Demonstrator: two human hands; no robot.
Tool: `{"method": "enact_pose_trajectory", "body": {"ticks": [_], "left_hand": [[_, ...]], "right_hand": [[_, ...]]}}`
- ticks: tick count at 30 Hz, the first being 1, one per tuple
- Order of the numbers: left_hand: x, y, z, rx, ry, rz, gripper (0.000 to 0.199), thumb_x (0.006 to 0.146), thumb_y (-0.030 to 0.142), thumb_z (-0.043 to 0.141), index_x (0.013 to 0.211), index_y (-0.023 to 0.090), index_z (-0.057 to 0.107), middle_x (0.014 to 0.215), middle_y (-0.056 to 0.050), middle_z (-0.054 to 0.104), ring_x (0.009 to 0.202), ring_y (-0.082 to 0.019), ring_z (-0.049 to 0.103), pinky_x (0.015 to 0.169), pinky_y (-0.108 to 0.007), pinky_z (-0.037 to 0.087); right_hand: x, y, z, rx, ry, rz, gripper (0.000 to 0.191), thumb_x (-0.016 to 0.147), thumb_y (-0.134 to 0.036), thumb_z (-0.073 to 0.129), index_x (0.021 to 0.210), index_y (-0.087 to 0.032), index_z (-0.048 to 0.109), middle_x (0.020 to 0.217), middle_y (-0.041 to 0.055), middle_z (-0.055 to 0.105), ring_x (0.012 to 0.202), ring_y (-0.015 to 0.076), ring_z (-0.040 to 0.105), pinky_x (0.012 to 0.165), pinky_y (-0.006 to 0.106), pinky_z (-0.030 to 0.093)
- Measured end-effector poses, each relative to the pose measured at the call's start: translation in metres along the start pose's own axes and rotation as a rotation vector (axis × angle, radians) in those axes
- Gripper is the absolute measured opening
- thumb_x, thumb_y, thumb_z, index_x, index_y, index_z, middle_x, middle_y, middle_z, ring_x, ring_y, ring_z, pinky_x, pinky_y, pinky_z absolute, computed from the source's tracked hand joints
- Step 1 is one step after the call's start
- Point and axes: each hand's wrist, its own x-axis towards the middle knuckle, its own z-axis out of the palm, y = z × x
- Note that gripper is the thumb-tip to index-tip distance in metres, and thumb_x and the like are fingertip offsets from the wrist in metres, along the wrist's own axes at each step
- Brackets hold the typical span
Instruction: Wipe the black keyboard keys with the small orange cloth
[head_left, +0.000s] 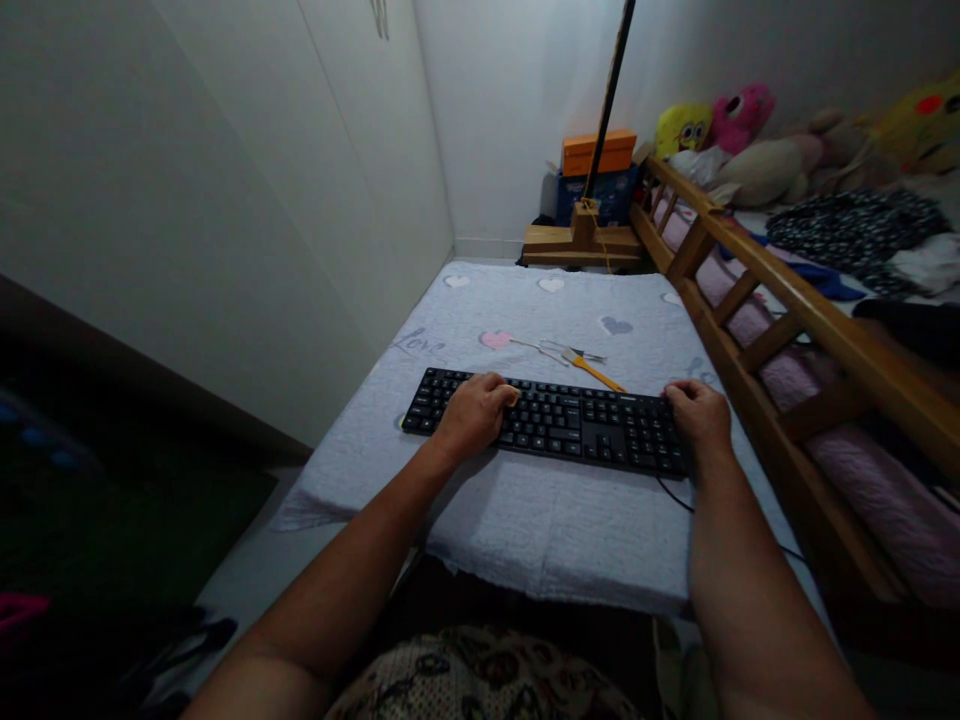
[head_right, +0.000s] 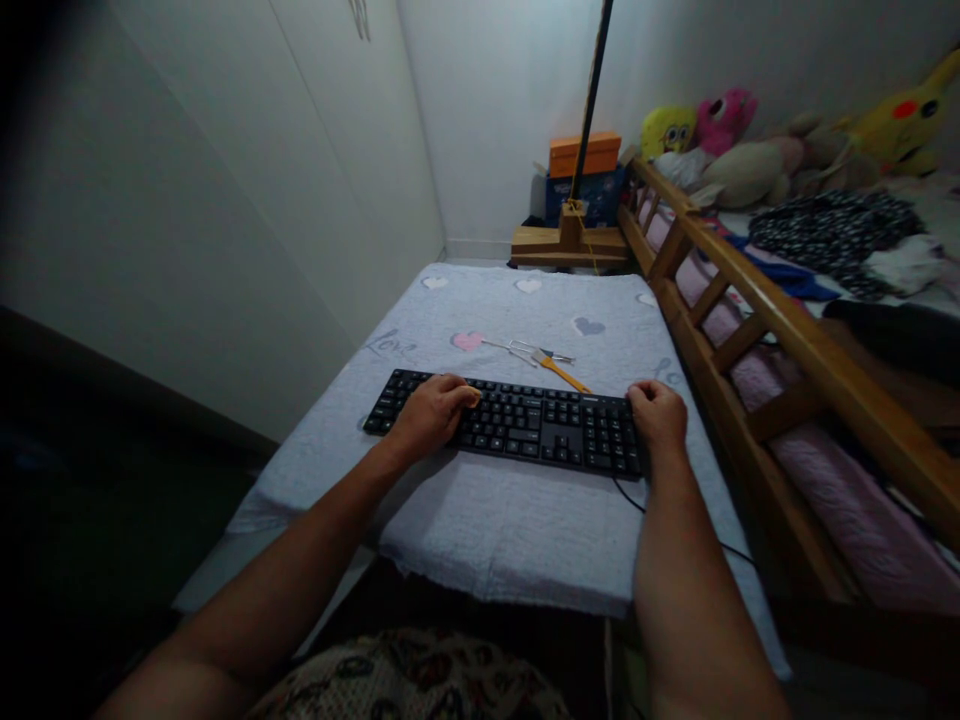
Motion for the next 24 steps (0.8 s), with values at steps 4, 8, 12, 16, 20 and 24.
{"method": "enact_pose_trajectory", "body": {"ticks": [4, 8, 12, 16, 20, 24], "left_hand": [[0.001, -0.001, 0.004, 0.055, -0.035, -0.021, 0.026, 0.094, 0.013, 0.053, 0.105, 0.02, 0.075, 0.107, -0.009, 0.071, 0.097, -0.024, 0.062, 0.09, -0.04, 0.051], [-0.003, -0.007, 0.001, 0.046, -0.03, -0.025, 0.027, 0.093, 0.012, 0.052, 0.106, 0.02, 0.075, 0.108, -0.008, 0.071, 0.096, -0.023, 0.062, 0.09, -0.038, 0.05], [-0.007, -0.016, -0.005, 0.049, -0.02, -0.03, 0.027, 0.092, 0.012, 0.052, 0.104, 0.02, 0.075, 0.107, -0.008, 0.071, 0.097, -0.023, 0.063, 0.09, -0.039, 0.051], [-0.011, -0.026, -0.01, 0.05, -0.012, -0.041, 0.029, 0.092, 0.011, 0.051, 0.104, 0.021, 0.075, 0.107, -0.009, 0.07, 0.097, -0.024, 0.063, 0.09, -0.039, 0.051], [-0.016, -0.038, -0.014, 0.067, -0.009, -0.045, 0.029, 0.09, 0.01, 0.052, 0.103, 0.022, 0.075, 0.107, -0.009, 0.07, 0.097, -0.024, 0.062, 0.09, -0.04, 0.051], [-0.021, -0.048, -0.019, 0.063, 0.01, -0.058, 0.028, 0.089, 0.01, 0.053, 0.102, 0.021, 0.074, 0.107, -0.008, 0.07, 0.097, -0.024, 0.062, 0.089, -0.04, 0.051]], "right_hand": [[0.0, -0.001, 0.001, -0.02, -0.012, 0.012, 0.024, 0.064, -0.042, 0.059, 0.07, -0.021, 0.07, 0.07, 0.0072, 0.07, 0.07, 0.0251, 0.06, 0.072, 0.038, 0.047], [0.001, -0.002, 0.002, -0.039, -0.003, 0.016, 0.024, 0.064, -0.042, 0.059, 0.07, -0.021, 0.069, 0.072, 0.008, 0.071, 0.071, 0.0256, 0.061, 0.073, 0.038, 0.046], [0.001, -0.003, 0.002, -0.039, -0.009, 0.024, 0.024, 0.063, -0.042, 0.059, 0.069, -0.022, 0.069, 0.071, 0.0065, 0.07, 0.071, 0.0255, 0.061, 0.072, 0.038, 0.045], [0.0, -0.003, 0.002, -0.041, -0.013, 0.032, 0.025, 0.063, -0.043, 0.059, 0.069, -0.022, 0.069, 0.071, 0.006, 0.07, 0.072, 0.0257, 0.062, 0.072, 0.037, 0.045], [0.0, -0.002, 0.002, -0.026, -0.013, 0.03, 0.024, 0.064, -0.043, 0.06, 0.07, -0.022, 0.07, 0.071, 0.0053, 0.07, 0.073, 0.0252, 0.062, 0.071, 0.036, 0.045], [0.0, -0.002, 0.002, -0.038, -0.006, 0.022, 0.024, 0.065, -0.043, 0.06, 0.071, -0.022, 0.071, 0.071, 0.0045, 0.07, 0.073, 0.0245, 0.062, 0.071, 0.035, 0.045]]}}
